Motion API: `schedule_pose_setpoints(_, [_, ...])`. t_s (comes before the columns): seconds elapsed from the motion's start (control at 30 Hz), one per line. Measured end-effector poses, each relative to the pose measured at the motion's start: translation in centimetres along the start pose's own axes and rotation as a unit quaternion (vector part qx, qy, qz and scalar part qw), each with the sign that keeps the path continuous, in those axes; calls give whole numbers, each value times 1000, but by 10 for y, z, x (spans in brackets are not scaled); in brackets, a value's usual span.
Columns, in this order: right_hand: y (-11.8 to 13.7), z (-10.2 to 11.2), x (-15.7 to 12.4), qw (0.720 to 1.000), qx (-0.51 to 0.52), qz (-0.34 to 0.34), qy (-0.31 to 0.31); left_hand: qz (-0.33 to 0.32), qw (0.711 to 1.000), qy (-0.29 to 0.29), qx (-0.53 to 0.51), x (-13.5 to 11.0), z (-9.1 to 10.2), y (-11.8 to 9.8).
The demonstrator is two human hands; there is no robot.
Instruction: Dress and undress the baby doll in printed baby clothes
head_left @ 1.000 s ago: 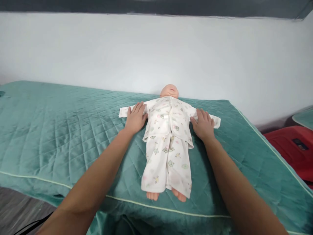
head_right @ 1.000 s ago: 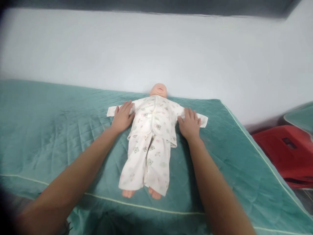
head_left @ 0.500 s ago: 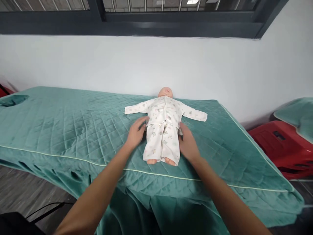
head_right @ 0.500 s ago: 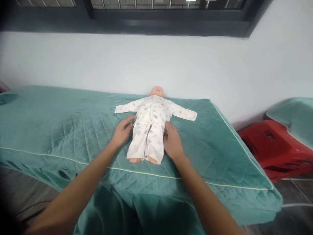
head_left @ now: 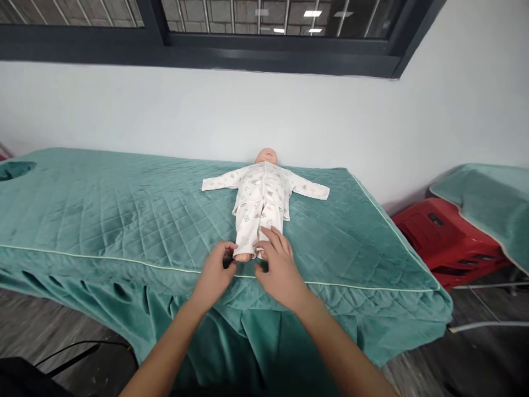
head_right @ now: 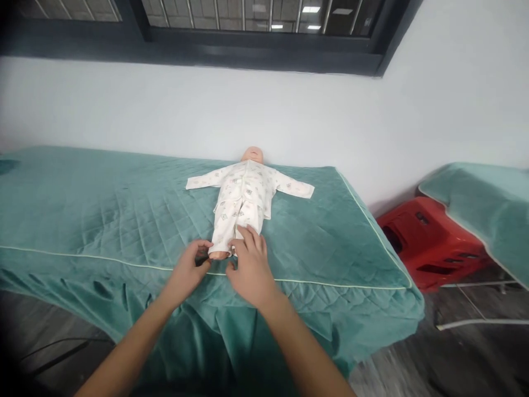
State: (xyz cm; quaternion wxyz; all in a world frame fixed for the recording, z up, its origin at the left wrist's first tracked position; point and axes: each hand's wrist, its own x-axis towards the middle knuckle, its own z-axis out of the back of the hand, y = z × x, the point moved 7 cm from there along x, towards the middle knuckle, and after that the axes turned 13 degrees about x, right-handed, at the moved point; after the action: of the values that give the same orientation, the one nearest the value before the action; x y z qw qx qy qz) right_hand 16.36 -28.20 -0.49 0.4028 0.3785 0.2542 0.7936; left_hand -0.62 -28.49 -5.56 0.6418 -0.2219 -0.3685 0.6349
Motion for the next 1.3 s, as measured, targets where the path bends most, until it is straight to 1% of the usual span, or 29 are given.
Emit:
schedule_pose_setpoints(0.1, [0, -10, 8, 999, -44, -22, -12, 7, 1000, -10, 10, 1, 1, -4])
schedule_pose_setpoints(0.17, [2, -11, 14, 998, -50, -24, -28, -3, 999, -41, 2, 1, 8, -10])
schedule_pose_setpoints(0.27, [10, -6, 16, 999, -26, -11, -41, -41, 994, -102, 14, -6, 23, -19])
schedule_pose_setpoints(0.33, [14, -1, 14, 999, -6, 2, -48, -52, 991, -119, 37, -12, 30, -22])
schedule_pose_setpoints(0.43, [9, 7, 5, 998, 21, 1, -58, -64, 986, -134, 76, -18, 32, -27])
schedule_pose_setpoints(0.5, [-1, 10, -3, 997, 51, -12, -61, -102, 978, -143, 112, -19, 28, -38])
schedule_pose_setpoints(0.53, [-7, 12, -7, 995, 68, -21, -66, -131, 973, -138, 132, -17, 24, -46])
schedule_pose_setpoints(0.57, [-13, 14, -11, 993, 84, -33, -76, -160, 967, -120, 155, -15, 17, -54])
schedule_pose_setpoints(0.63, [-27, 21, -18, 987, 99, -59, -111, -204, 955, -68, 204, -9, 1, -68])
schedule_pose_setpoints(0.7, [-39, 26, -21, 981, 92, -89, -145, -223, 941, -30, 253, -1, -13, -78])
schedule_pose_setpoints(0.73, [-44, 27, -22, 979, 87, -106, -150, -228, 933, -20, 276, 2, -17, -82])
schedule_pose_setpoints(0.83, [-56, 20, -18, 977, 96, -149, -122, -238, 915, 3, 326, 10, -24, -88])
schedule_pose_setpoints(0.9, [-60, 16, -16, 974, 118, -161, -107, -247, 906, 28, 342, 12, -26, -90])
schedule_pose_setpoints(0.97, [-59, 17, -15, 969, 152, -161, -113, -259, 900, 50, 346, 11, -27, -91])
schedule_pose_setpoints(1.03, [-55, 18, -13, 960, 198, -157, -119, -269, 897, 54, 346, 10, -26, -91])
schedule_pose_setpoints(1.1, [-46, 22, -11, 953, 239, -149, -113, -276, 901, 32, 332, 10, -23, -92])
schedule_pose_setpoints(1.17, [-36, 30, -9, 952, 257, -133, -104, -286, 913, -18, 291, 8, -16, -94])
schedule_pose_setpoints(1.23, [-28, 40, -9, 958, 246, -114, -95, -293, 924, -76, 235, 3, -7, -95])
schedule_pose_setpoints(1.27, [-26, 44, -10, 963, 232, -106, -83, -296, 927, -97, 210, 0, -4, -94])
schedule_pose_setpoints(1.3, [-25, 48, -11, 970, 212, -100, -63, -298, 930, -104, 190, -3, -2, -92])
